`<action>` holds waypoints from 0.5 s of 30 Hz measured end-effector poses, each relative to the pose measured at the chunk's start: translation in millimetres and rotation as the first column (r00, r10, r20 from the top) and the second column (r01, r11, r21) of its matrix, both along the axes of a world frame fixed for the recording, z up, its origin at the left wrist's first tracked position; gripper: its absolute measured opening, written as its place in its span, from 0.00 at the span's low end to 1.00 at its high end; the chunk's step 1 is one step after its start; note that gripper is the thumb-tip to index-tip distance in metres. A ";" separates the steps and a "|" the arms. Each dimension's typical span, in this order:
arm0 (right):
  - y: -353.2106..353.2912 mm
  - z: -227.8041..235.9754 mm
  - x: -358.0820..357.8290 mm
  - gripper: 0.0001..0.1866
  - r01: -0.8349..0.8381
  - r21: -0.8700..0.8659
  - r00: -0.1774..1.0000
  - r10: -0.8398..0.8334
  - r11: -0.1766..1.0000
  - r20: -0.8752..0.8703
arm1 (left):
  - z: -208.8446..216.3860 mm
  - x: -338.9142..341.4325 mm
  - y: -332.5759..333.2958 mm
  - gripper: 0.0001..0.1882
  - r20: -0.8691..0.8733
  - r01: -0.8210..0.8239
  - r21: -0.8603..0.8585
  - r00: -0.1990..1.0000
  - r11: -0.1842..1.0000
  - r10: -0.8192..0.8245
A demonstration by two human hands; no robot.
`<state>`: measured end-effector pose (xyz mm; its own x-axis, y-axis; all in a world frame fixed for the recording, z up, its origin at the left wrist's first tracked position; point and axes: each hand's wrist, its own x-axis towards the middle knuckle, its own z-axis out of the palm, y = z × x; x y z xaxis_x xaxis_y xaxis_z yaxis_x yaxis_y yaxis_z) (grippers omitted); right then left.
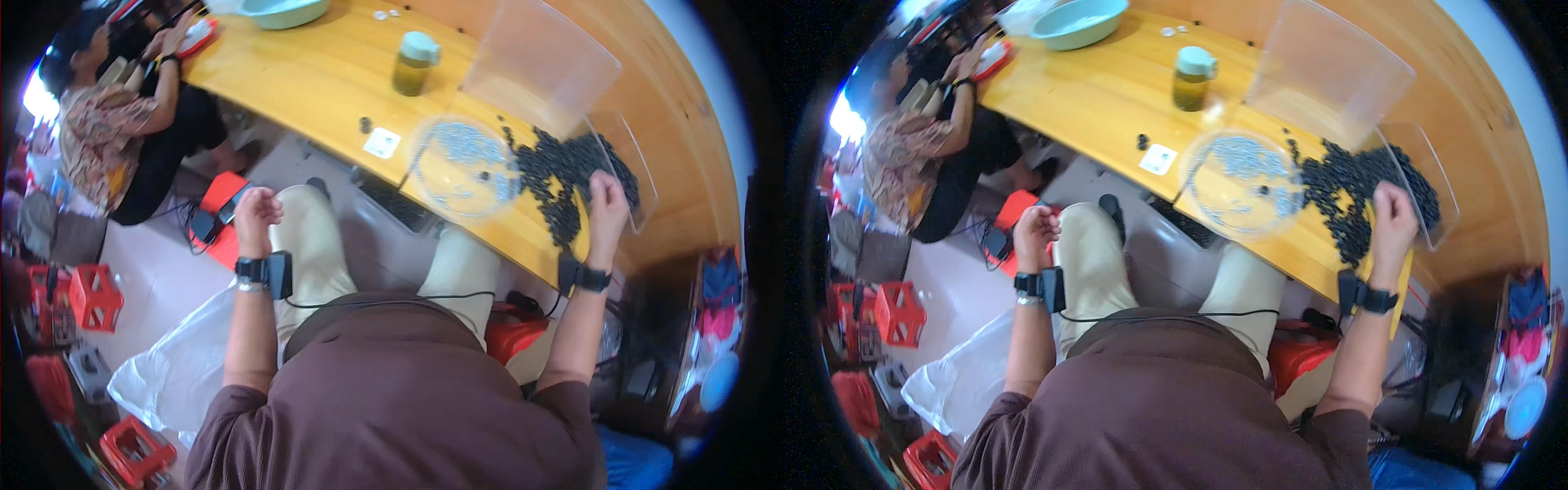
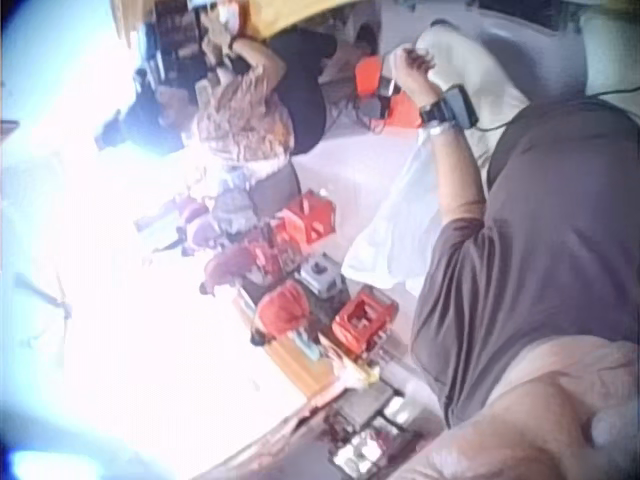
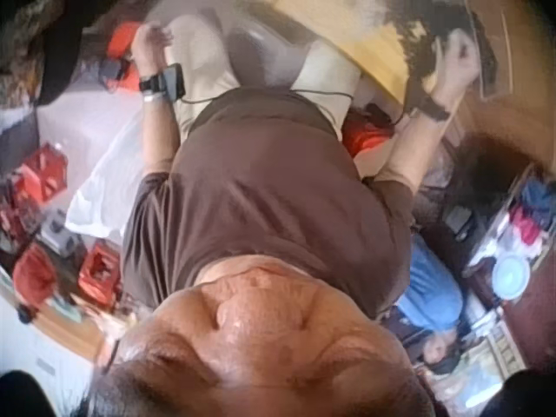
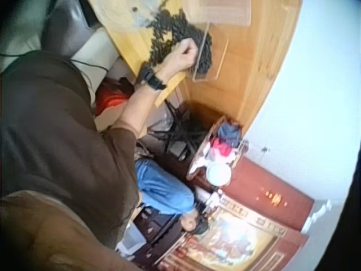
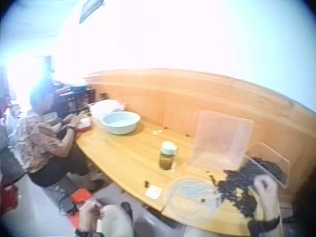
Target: Manually sorting and assembling small plastic or rubber rings and metal washers.
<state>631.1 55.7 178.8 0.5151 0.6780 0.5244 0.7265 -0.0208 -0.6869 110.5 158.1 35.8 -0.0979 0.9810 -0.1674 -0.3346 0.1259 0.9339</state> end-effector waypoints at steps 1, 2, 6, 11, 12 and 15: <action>-1.5 -16.2 -16.4 0.10 -0.006 -0.089 1.000 0.005 0.996 -0.017 | -13.1 -0.4 3.3 0.12 -0.024 -0.040 -0.058 0.999 0.998 0.039; -2.6 -34.9 -27.8 0.10 -0.060 -0.096 0.996 0.053 0.994 -0.067 | -22.9 -1.4 4.3 0.12 -0.033 -0.058 -0.136 0.998 0.989 0.054; -11.6 -74.5 -57.6 0.09 -0.055 -0.139 0.986 0.032 0.989 -0.163 | -80.4 -18.0 6.4 0.14 -0.048 -0.038 -0.335 0.999 0.941 0.023; -26.0 -105.9 -57.1 0.09 -0.033 -0.170 0.982 0.001 0.985 -0.186 | -142.5 -8.1 6.8 0.11 -0.038 0.005 -0.497 0.999 0.868 -0.027; -26.7 -112.1 -56.7 0.09 -0.030 -0.180 0.983 -0.003 0.983 -0.184 | -155.8 -7.1 8.2 0.11 -0.088 -0.013 -0.511 0.995 0.860 -0.037; -27.4 -133.6 -52.7 0.09 -0.059 -0.210 0.959 -0.003 0.976 -0.282 | -202.0 -0.7 15.9 0.10 -0.145 -0.013 -0.588 0.985 0.808 -0.090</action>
<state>578.4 28.4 45.2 0.5990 0.7746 0.2029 0.5085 -0.1722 -0.8437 109.8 173.9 -166.2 -0.1374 0.7046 -0.6962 -0.1723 0.6752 0.7173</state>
